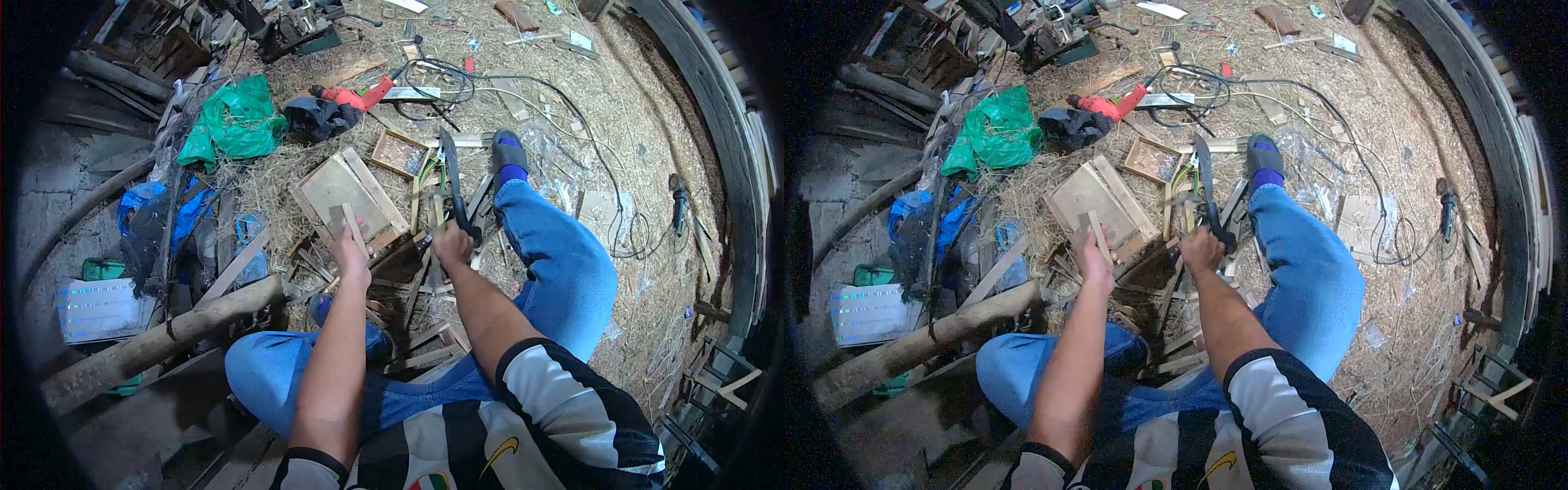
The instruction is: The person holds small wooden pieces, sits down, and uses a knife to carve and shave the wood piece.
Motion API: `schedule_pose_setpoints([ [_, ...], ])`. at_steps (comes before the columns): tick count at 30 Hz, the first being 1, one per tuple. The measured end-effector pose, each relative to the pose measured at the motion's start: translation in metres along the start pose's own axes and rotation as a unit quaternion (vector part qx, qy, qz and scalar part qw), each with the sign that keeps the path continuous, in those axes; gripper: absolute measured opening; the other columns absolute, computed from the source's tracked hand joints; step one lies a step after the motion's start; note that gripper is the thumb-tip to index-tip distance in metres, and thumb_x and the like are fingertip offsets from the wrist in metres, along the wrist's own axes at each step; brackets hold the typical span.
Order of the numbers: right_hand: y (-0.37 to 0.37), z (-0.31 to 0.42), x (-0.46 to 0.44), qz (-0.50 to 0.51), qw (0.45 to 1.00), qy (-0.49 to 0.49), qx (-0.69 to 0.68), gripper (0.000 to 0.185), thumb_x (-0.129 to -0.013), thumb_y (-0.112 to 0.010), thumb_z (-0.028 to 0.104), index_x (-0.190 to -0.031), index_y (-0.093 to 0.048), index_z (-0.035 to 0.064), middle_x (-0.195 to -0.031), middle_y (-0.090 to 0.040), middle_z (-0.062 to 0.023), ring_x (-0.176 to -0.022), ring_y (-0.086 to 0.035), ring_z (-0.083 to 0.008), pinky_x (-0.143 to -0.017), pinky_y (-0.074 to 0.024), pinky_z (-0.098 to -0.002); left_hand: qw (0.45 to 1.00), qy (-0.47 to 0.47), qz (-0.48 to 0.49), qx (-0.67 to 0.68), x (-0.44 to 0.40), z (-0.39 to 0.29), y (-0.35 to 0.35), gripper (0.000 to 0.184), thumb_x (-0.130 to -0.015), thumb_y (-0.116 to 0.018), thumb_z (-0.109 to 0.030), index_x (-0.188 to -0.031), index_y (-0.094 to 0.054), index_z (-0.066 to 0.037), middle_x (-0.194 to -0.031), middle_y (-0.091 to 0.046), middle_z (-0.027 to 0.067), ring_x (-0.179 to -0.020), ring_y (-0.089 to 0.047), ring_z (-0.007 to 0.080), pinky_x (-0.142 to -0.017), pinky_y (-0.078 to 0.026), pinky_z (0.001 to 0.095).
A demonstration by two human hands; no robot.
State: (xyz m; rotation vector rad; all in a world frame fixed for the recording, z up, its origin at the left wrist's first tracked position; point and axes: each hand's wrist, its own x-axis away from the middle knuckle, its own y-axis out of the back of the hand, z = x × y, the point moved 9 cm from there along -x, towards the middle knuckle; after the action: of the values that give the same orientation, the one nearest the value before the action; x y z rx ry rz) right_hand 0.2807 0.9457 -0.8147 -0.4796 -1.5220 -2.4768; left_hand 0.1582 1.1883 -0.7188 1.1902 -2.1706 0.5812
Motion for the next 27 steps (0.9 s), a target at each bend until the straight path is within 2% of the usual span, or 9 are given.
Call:
schedule_pose_setpoints([
  [5,0.004,-0.019,-0.056,-0.068,0.993,-0.076,-0.065,0.030,-0.076,-0.064,0.030,-0.096,-0.067,0.0072,-0.085,-0.069,-0.0241,-0.087,-0.067,-0.0421,-0.079,-0.0512,-0.0509,1.000,-0.014,0.001,0.020,-0.005,0.009,0.005,0.043,-0.102,-0.042,-0.042,-0.114,-0.065,-0.008,-0.072,-0.050,-0.0010,-0.056,-0.044,0.0108,-0.050,-0.040,0.0255],
  [10,0.024,-0.009,-0.050,0.005,0.998,-0.064,-0.027,0.036,-0.079,-0.063,0.027,-0.108,-0.061,0.0060,-0.099,-0.066,-0.0252,-0.100,-0.064,-0.0443,-0.082,-0.0506,-0.0509,1.000,-0.003,0.007,0.003,-0.004,0.010,0.009,0.043,-0.102,-0.042,-0.043,-0.114,-0.065,-0.008,-0.075,-0.050,-0.0011,-0.057,-0.044,0.0105,-0.049,-0.038,0.0251],
  [12,0.050,0.021,-0.024,-0.247,0.960,0.098,0.089,0.034,-0.080,-0.063,0.021,-0.110,-0.060,0.0071,-0.107,-0.063,-0.0213,-0.112,-0.057,-0.0405,-0.087,-0.0489,-0.0500,1.000,-0.004,0.004,-0.013,0.002,0.005,0.006,0.043,-0.102,-0.042,-0.043,-0.115,-0.065,-0.008,-0.074,-0.049,-0.0014,-0.056,-0.044,0.0105,-0.049,-0.038,0.0250],
  [13,0.044,0.018,-0.018,-0.248,0.960,0.095,0.088,0.034,-0.080,-0.063,0.021,-0.110,-0.060,0.0071,-0.107,-0.063,-0.0213,-0.112,-0.057,-0.0405,-0.087,-0.0489,-0.0500,1.000,-0.006,0.002,-0.029,0.004,0.004,0.004,0.043,-0.102,-0.042,-0.042,-0.115,-0.066,-0.008,-0.073,-0.049,-0.0018,-0.056,-0.044,0.0104,-0.049,-0.037,0.0249],
  [15,-0.007,0.032,-0.008,-0.036,0.972,0.216,0.091,0.029,-0.081,-0.060,0.016,-0.110,-0.060,0.0095,-0.111,-0.060,-0.0169,-0.120,-0.051,-0.0357,-0.092,-0.0472,-0.0478,1.000,-0.004,0.004,-0.029,0.002,0.007,0.002,0.043,-0.103,-0.041,-0.042,-0.115,-0.065,-0.008,-0.072,-0.049,-0.0019,-0.056,-0.044,0.0104,-0.048,-0.037,0.0249],
  [19,-0.044,0.038,0.010,0.076,0.973,0.211,0.059,0.028,-0.085,-0.056,0.016,-0.112,-0.059,0.0083,-0.108,-0.064,-0.0160,-0.112,-0.058,-0.0355,-0.089,-0.0498,-0.0489,1.000,0.005,0.023,0.006,0.005,0.004,0.000,0.044,-0.103,-0.039,-0.040,-0.118,-0.064,-0.007,-0.070,-0.051,-0.0015,-0.054,-0.044,0.0107,-0.048,-0.037,0.0250],
  [21,-0.052,0.035,0.022,0.200,0.950,0.160,0.180,0.028,-0.087,-0.052,0.017,-0.113,-0.059,0.0081,-0.108,-0.066,-0.0169,-0.101,-0.064,-0.0372,-0.086,-0.0518,-0.0504,0.999,-0.007,0.038,0.036,-0.003,0.002,0.002,0.044,-0.103,-0.038,-0.038,-0.121,-0.062,-0.006,-0.070,-0.051,-0.0010,-0.052,-0.044,0.0108,-0.048,-0.037,0.0252],
  [23,-0.062,0.031,0.026,0.206,0.950,0.158,0.171,0.036,-0.085,-0.052,0.016,-0.120,-0.059,0.0094,-0.097,-0.070,-0.0189,-0.093,-0.068,-0.0384,-0.083,-0.0546,-0.0468,0.997,-0.009,0.048,0.060,0.000,-0.005,-0.004,0.044,-0.103,-0.038,-0.038,-0.123,-0.061,-0.006,-0.070,-0.051,-0.0011,-0.052,-0.045,0.0108,-0.046,-0.037,0.0257],
  [27,-0.102,0.012,0.034,0.290,0.934,0.139,0.156,0.042,-0.086,-0.053,0.019,-0.127,-0.056,0.0120,-0.118,-0.064,-0.0214,-0.109,-0.064,-0.0376,-0.091,-0.0518,-0.0484,0.994,-0.012,0.069,0.086,0.008,-0.014,-0.012,0.044,-0.103,-0.040,-0.040,-0.129,-0.057,-0.007,-0.071,-0.051,-0.0013,-0.052,-0.046,0.0106,-0.046,-0.037,0.0259],
])
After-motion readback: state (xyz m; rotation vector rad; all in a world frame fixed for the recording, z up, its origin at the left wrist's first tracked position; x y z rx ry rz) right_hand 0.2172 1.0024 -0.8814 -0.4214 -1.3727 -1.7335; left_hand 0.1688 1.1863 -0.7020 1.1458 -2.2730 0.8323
